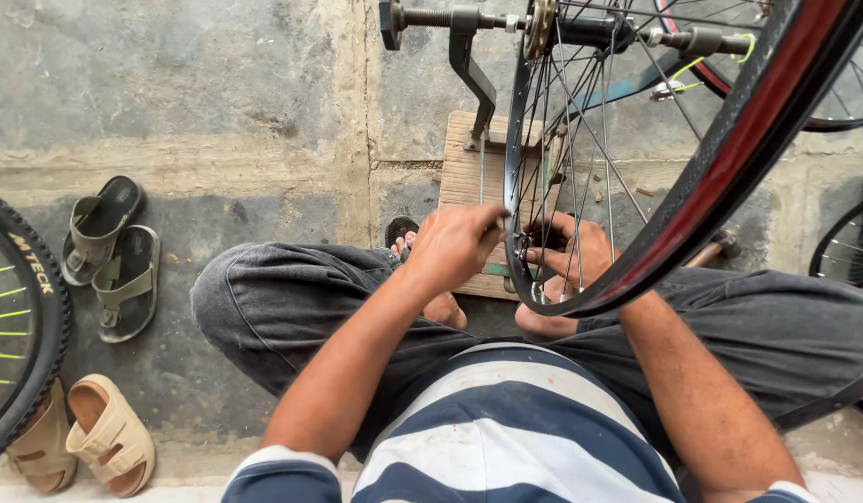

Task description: The person sits on the floor in front of a bicycle wheel mounted on a truing stand and uses a small spoke wrench to turn spoke nipples around the rim, working around the wheel to adjust spoke tension and true the rim.

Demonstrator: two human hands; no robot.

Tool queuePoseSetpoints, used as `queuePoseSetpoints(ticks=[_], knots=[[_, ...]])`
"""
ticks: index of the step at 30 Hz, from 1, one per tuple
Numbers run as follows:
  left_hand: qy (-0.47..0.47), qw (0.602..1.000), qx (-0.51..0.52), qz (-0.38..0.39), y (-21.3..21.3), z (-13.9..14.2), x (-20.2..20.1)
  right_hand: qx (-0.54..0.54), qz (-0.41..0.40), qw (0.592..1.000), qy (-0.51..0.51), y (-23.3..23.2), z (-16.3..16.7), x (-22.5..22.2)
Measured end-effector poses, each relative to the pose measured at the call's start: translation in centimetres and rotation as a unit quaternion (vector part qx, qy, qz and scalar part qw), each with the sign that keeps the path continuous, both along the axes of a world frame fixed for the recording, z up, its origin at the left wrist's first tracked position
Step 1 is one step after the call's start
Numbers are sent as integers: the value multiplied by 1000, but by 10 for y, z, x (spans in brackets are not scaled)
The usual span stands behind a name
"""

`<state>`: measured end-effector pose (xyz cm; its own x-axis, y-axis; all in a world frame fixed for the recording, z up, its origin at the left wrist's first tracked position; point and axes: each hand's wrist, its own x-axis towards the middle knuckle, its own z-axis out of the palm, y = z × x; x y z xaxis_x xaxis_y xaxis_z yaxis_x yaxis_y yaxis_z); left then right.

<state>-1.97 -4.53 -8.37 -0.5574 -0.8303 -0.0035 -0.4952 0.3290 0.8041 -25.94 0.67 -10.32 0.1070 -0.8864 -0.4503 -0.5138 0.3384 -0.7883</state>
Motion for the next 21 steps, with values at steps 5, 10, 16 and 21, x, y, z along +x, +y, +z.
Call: queuePoseSetpoints(ticks=[5,10,16,21], knots=[[-62,992,-67,-91,54,15,5,3,-64,982,-178,9,-13,-6],[-27,989,-134,-62,73,19,-3,-39,-227,955,-190,10,-21,-15],[10,986,-157,-56,74,23,-2,-15,-232,963,-137,11,-27,-23],[31,987,-144,-56,76,36,1,-19,-178,974,-137,10,-42,-20]])
